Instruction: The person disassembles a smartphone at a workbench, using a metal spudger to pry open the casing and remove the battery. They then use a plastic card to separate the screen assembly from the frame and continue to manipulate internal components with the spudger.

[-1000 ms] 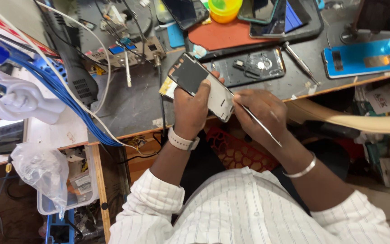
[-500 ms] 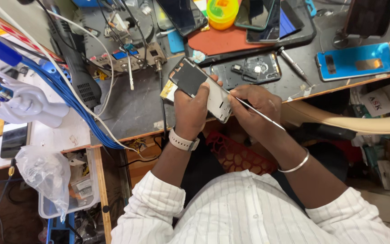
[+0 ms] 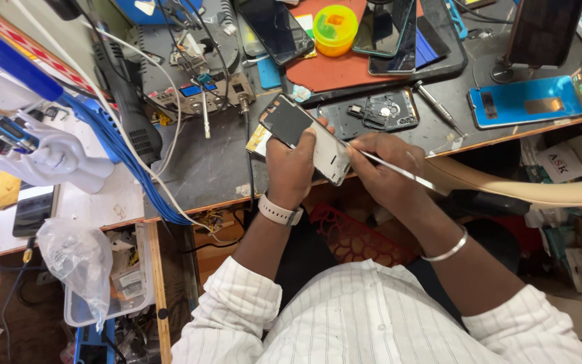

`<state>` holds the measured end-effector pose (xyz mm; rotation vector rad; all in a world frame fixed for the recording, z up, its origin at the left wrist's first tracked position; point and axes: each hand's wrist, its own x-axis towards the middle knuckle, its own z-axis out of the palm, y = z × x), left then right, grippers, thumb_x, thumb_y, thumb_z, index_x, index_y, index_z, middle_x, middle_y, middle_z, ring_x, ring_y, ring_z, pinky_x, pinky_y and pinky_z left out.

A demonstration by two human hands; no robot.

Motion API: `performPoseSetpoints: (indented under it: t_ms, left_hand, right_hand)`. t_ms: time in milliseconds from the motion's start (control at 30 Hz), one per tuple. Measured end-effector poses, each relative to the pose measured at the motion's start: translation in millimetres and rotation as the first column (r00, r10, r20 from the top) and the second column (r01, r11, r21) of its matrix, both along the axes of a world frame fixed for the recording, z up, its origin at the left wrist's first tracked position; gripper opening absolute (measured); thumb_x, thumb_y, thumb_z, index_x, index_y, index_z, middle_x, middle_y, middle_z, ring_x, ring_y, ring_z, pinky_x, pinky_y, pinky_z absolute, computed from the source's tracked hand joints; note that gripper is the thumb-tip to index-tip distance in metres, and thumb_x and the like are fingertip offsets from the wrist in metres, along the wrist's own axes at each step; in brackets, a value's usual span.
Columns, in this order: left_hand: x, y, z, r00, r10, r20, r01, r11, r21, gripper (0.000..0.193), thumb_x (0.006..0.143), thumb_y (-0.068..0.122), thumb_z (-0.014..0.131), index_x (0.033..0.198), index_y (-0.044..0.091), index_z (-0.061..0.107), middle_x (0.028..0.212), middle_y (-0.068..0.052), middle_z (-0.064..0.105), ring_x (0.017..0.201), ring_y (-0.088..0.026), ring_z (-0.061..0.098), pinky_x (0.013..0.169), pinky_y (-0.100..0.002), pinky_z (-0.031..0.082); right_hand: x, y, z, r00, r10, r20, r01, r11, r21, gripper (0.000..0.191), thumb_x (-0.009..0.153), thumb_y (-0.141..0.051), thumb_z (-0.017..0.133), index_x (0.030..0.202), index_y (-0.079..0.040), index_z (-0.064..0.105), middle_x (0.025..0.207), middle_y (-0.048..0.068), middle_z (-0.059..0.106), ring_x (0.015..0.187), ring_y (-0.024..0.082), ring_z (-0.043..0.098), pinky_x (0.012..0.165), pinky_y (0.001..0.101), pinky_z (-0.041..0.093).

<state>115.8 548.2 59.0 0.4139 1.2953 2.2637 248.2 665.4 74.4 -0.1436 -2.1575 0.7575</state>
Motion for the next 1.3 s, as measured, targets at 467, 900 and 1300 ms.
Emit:
performPoseSetpoints:
  t_ms: [467,900,1300]
  left_hand:
    - [0.7,-1.7,3.2,1.000,0.007,-0.015,-0.007,1.000,-0.017,0.023,0.093,-0.002,0.053,0.110,-0.014,0.064,0.106,-0.020,0.073,0.092,-0.026,0.077,0.077,-0.035,0.065]
    - [1.8,-3.3,10.1,0.998,0.005,-0.067,-0.011,0.997,-0.077,0.023,0.093,-0.001,0.054,0.109,-0.013,0.066,0.104,-0.017,0.076,0.092,-0.024,0.077,0.079,-0.034,0.064]
    - [1.1,-3.2,13.1,0.999,-0.004,-0.040,0.003,1.000,-0.030,0.018,0.092,0.001,0.055,0.104,-0.004,0.067,0.101,-0.012,0.076,0.088,-0.018,0.077,0.077,-0.031,0.064]
  right_hand:
    - [-0.5,0.3,2.8,1.000,0.011,0.013,-0.012,0.994,0.113,0.015,0.089,-0.008,0.082,0.096,-0.001,0.070,0.095,0.013,0.075,0.085,0.029,0.075,0.075,0.0373,0.060]
    - [-0.7,-1.2,2.7,0.999,-0.026,0.028,0.021,0.990,0.139,0.019,0.084,-0.004,0.084,0.098,-0.004,0.071,0.092,0.014,0.075,0.082,0.029,0.075,0.073,0.0368,0.060]
    - [-9.0,-7.9,7.7,0.998,-0.012,-0.065,0.019,0.994,0.108,0.015,0.087,-0.006,0.082,0.098,-0.004,0.072,0.096,0.013,0.075,0.087,0.029,0.076,0.080,0.0377,0.061]
